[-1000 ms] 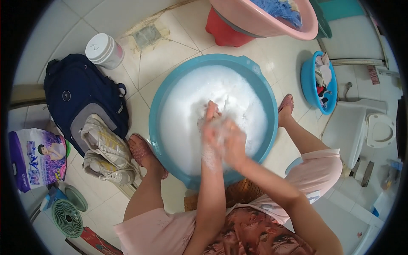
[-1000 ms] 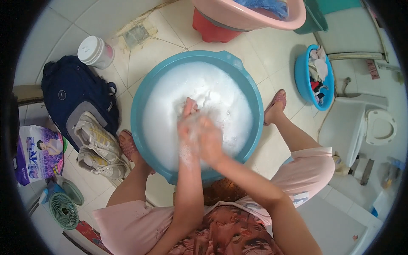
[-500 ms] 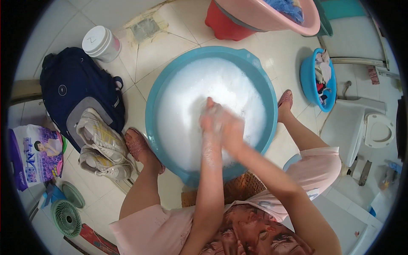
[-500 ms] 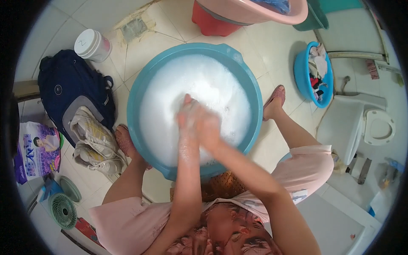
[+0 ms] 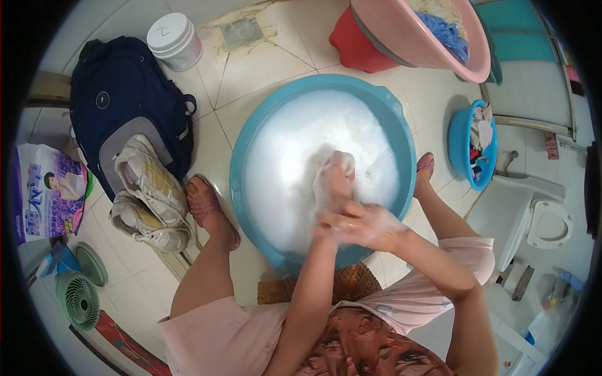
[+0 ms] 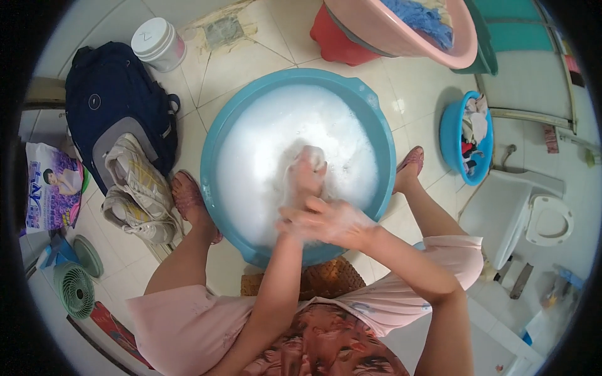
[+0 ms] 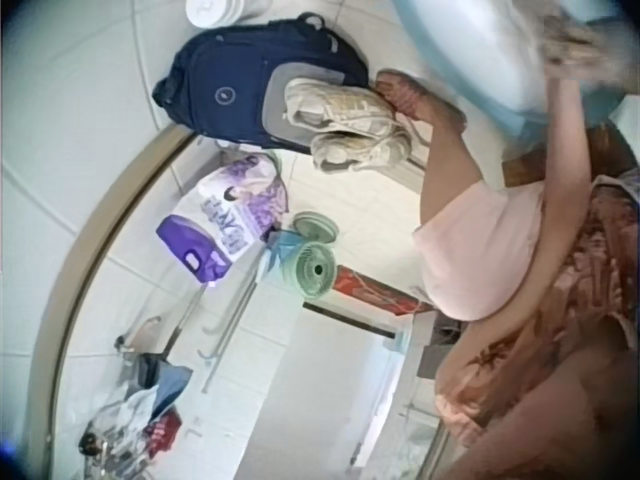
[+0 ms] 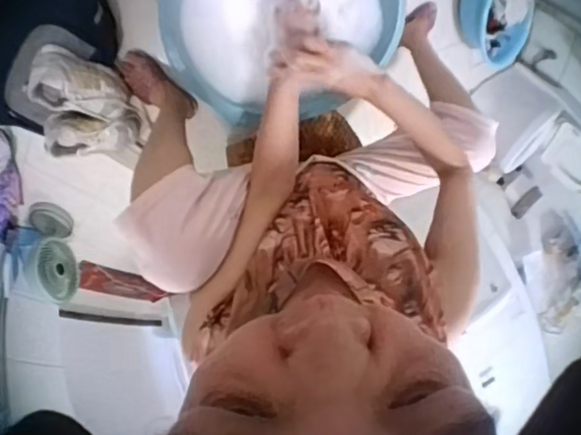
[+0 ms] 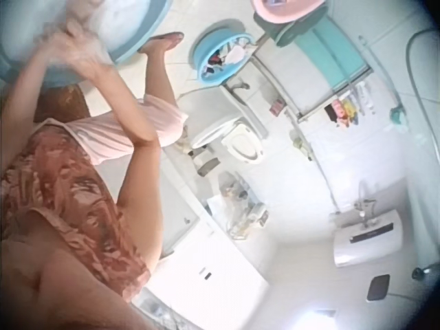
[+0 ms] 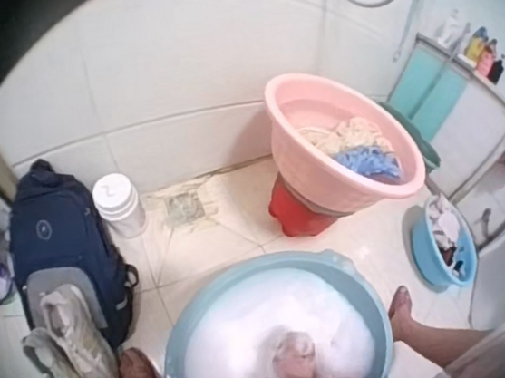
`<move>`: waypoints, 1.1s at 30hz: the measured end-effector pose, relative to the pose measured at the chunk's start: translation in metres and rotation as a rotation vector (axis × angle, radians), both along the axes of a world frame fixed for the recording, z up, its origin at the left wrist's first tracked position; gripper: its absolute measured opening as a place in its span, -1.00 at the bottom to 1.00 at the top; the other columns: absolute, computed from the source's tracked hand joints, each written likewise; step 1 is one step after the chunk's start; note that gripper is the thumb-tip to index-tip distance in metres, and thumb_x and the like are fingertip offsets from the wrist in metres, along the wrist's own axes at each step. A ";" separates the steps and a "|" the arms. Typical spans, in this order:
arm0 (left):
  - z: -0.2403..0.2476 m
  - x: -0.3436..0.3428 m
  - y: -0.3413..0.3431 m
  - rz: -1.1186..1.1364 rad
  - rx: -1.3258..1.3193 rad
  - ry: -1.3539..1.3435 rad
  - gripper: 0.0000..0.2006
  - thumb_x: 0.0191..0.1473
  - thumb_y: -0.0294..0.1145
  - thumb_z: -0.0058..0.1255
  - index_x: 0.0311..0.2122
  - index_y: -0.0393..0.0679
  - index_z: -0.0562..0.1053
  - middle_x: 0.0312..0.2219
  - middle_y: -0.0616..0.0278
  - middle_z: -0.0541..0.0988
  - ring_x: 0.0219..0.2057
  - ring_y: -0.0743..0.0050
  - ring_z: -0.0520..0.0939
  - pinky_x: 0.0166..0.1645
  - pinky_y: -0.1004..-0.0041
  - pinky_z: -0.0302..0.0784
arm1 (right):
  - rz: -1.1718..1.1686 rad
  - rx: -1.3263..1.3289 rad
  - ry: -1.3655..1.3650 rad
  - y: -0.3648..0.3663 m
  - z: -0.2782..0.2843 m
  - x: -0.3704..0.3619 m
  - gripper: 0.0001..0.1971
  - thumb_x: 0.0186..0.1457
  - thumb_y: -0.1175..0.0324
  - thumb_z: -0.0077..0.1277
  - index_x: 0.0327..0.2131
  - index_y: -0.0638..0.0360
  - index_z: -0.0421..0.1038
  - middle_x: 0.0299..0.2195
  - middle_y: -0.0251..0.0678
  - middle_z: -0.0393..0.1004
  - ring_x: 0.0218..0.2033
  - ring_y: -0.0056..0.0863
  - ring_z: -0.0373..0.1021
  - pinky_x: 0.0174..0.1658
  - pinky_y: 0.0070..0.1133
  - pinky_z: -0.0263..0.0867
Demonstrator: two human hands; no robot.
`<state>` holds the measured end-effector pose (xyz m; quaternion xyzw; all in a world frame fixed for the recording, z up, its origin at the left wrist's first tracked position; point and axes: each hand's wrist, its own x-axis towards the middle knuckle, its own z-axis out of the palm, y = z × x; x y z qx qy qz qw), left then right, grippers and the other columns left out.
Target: The person washes a piece of cloth by rubbing, scrubbing, unfolding, and wringing it inside a basin filled with soapy water by hand.
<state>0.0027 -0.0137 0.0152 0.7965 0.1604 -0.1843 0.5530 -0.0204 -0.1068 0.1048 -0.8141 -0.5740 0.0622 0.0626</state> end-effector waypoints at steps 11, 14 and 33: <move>0.014 -0.011 -0.013 -0.335 0.065 -0.436 -0.57 -0.22 -0.49 0.02 -0.13 -0.10 0.27 -0.25 0.11 0.42 -0.20 0.14 0.44 -0.14 0.34 0.42 | -0.133 -0.469 0.290 -0.015 -0.011 0.070 -0.61 -0.38 0.37 0.12 -0.31 0.08 0.40 -0.29 -0.23 0.41 -0.30 -0.35 0.36 -0.30 -0.47 0.30; -0.005 -0.001 -0.003 -0.198 0.025 -0.466 -0.56 -0.17 -0.47 0.05 -0.09 -0.15 0.27 -0.17 0.08 0.43 -0.15 0.14 0.45 -0.12 0.33 0.39 | -0.584 -0.090 0.676 -0.043 -0.023 0.109 -0.54 -0.45 0.40 0.23 -0.30 0.19 0.41 -0.34 -0.20 0.44 -0.33 -0.32 0.38 -0.26 -0.53 0.29; -0.057 -0.004 0.003 1.160 -0.701 0.242 -0.72 0.05 -0.39 -0.13 -0.15 -0.32 0.35 -0.20 0.07 0.44 -0.18 0.33 0.44 -0.04 0.43 0.29 | -1.375 0.308 0.627 -0.025 -0.168 0.081 -0.77 -0.22 0.52 -0.13 -0.40 0.36 0.41 -0.42 0.03 0.45 -0.35 -0.13 0.39 -0.25 -0.41 0.28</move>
